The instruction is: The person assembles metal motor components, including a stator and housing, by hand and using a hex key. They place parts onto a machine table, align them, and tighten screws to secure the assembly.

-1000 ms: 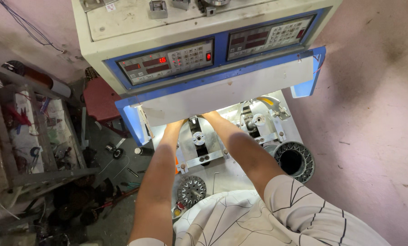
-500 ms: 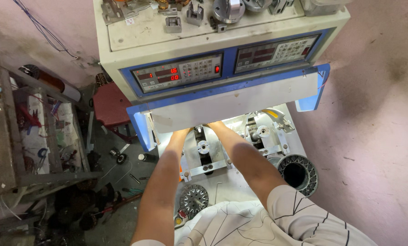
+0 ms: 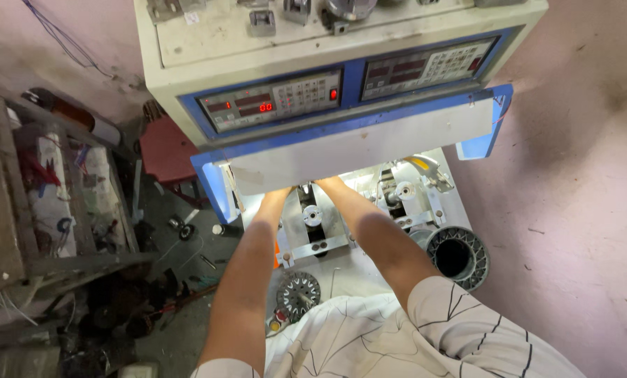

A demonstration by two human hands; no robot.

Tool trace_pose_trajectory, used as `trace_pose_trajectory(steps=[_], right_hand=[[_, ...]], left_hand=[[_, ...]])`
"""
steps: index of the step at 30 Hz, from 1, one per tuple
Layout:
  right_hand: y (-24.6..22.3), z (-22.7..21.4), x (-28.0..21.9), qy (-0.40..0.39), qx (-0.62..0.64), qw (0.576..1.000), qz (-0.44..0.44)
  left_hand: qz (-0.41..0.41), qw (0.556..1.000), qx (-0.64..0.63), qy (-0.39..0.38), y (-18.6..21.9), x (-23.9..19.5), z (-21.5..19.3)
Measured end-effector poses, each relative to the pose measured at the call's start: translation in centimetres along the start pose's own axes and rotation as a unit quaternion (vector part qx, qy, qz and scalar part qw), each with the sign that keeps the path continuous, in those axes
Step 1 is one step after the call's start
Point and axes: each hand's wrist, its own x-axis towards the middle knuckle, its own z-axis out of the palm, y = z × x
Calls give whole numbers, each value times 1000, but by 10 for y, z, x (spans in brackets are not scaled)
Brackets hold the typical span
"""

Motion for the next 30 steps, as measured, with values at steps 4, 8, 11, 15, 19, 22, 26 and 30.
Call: trace_pose_trajectory(steps=[4,8,11,15,19,22,26,30], right_hand=[[7,7,-9,-23,-4,1000,1],[9,7,-6,-25,-5,1000,-5],[8,6,-6,-21,-6,1000,-4],[7,4,-6,-18,-5,1000,-3],[7,2,-9,-19,-6,1000,-2],[4,2,-7,-18,-6,1000,-4],[2,0,-5,-17,-7,1000,-2],[1,-1,-4,-16,-8,1000,-3]], left_hand=[[-18,1000,-4,6,-12,-5,3],[-19,1000,-4,11,-12,-2,2],[-14,1000,-3,11,-10,0,2],[-11,1000,-2,11,-8,0,2],[-10,1000,-4,10,-6,-1,2],[-9,1000,-4,11,-4,-3,0],[-5,1000,-6,10,-1,-2,-1],[-1,1000,-7,11,0,0,-1]])
